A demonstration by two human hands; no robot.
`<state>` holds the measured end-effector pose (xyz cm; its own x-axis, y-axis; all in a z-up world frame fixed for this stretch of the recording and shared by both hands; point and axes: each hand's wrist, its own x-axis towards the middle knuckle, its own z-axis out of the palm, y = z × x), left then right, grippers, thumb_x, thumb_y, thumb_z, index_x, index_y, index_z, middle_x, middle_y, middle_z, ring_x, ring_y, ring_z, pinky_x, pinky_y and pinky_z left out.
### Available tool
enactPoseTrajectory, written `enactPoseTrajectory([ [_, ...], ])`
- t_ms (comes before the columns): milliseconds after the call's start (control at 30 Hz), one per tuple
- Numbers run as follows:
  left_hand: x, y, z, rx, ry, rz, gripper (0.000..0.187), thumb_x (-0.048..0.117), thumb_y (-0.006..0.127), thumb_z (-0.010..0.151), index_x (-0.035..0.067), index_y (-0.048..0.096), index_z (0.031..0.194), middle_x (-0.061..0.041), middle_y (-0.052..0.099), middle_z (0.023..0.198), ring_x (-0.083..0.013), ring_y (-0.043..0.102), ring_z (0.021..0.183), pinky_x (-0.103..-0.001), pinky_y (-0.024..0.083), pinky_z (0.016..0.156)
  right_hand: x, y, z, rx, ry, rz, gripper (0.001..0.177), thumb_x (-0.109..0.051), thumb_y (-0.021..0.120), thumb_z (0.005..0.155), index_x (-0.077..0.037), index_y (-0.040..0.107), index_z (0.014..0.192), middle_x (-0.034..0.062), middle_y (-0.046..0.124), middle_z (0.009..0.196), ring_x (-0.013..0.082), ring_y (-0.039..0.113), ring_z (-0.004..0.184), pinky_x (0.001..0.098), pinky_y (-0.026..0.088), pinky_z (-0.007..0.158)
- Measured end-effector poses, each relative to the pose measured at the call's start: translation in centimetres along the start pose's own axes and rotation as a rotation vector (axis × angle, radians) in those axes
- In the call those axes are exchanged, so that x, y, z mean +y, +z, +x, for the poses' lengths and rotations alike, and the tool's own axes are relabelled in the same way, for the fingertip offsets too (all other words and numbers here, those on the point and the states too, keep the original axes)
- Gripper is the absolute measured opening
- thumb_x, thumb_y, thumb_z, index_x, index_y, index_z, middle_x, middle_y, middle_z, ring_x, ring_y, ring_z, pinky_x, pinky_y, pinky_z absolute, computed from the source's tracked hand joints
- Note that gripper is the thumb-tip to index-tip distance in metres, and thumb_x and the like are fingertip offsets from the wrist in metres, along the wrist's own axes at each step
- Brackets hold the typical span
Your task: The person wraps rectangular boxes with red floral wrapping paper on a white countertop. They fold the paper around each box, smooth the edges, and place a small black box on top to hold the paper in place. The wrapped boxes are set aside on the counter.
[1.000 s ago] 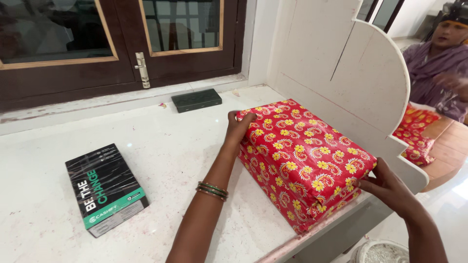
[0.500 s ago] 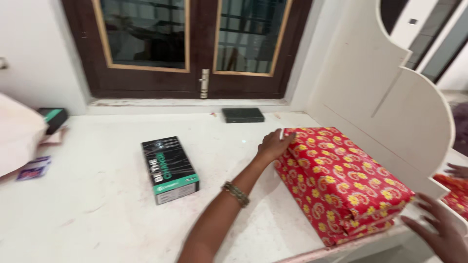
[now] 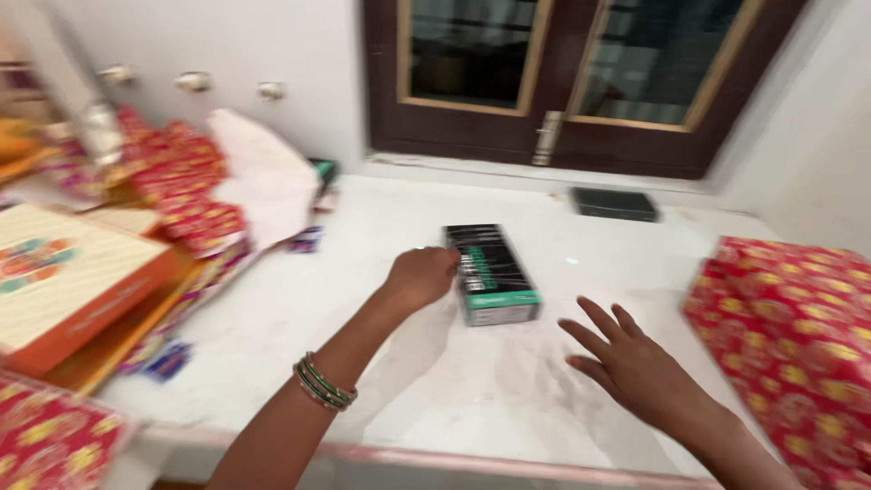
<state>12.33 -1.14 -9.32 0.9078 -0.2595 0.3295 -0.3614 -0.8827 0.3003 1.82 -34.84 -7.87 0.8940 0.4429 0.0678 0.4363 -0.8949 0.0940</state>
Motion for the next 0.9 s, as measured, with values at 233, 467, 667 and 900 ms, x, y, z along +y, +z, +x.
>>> enactPoseTrajectory([
  [233,-8.7,-3.4,-13.0,-0.024,-0.047,0.284,0.016,0.017,0.061,0.092,0.009,0.069,0.102,-0.012,0.073,0.094,-0.0326,0.072,0.088,-0.051,0.053,0.073,-6.8,5.5,17.2,-0.319,0.111,-0.017,0.089,-0.078,0.041,0.091,-0.039,0.01,0.165,0.011,0.001,0.174,0.0432,0.031,0.15,0.0539,0.017,0.129],
  [467,-16.6,-10.1,-20.5,-0.091,-0.331,0.671,0.018,0.013,0.059,0.091,0.014,0.076,0.096,-0.01,0.075,0.097,-0.0297,0.072,0.091,-0.056,0.049,0.079,-3.2,10.4,26.1,-0.295,-0.055,-0.493,0.052,-0.063,0.029,0.103,-0.057,0.032,0.155,-0.0105,0.002,0.177,0.0246,0.002,0.165,0.0541,0.018,0.131],
  [667,-22.8,-16.4,-25.6,0.003,-0.737,0.943,0.061,0.029,0.063,0.088,0.012,0.047,0.144,-0.024,0.052,0.139,-0.049,0.044,0.134,-0.075,0.038,0.095,-1.9,12.2,28.9,-0.142,-0.069,-0.652,0.045,-0.056,0.027,0.106,-0.066,0.031,0.15,-0.0113,-0.001,0.178,0.027,0.005,0.162,0.0624,0.026,0.125],
  [900,-24.7,-15.3,-26.0,-0.033,-0.854,0.931,0.07,0.022,0.06,0.1,0.015,0.031,0.164,-0.032,0.043,0.159,-0.0529,0.05,0.132,-0.065,0.047,0.093,-1.8,11.5,27.8,0.019,0.283,-0.042,0.082,-0.075,0.041,0.09,-0.046,0.019,0.163,-0.0014,0.018,0.172,0.048,0.026,0.15,0.068,0.042,0.107],
])
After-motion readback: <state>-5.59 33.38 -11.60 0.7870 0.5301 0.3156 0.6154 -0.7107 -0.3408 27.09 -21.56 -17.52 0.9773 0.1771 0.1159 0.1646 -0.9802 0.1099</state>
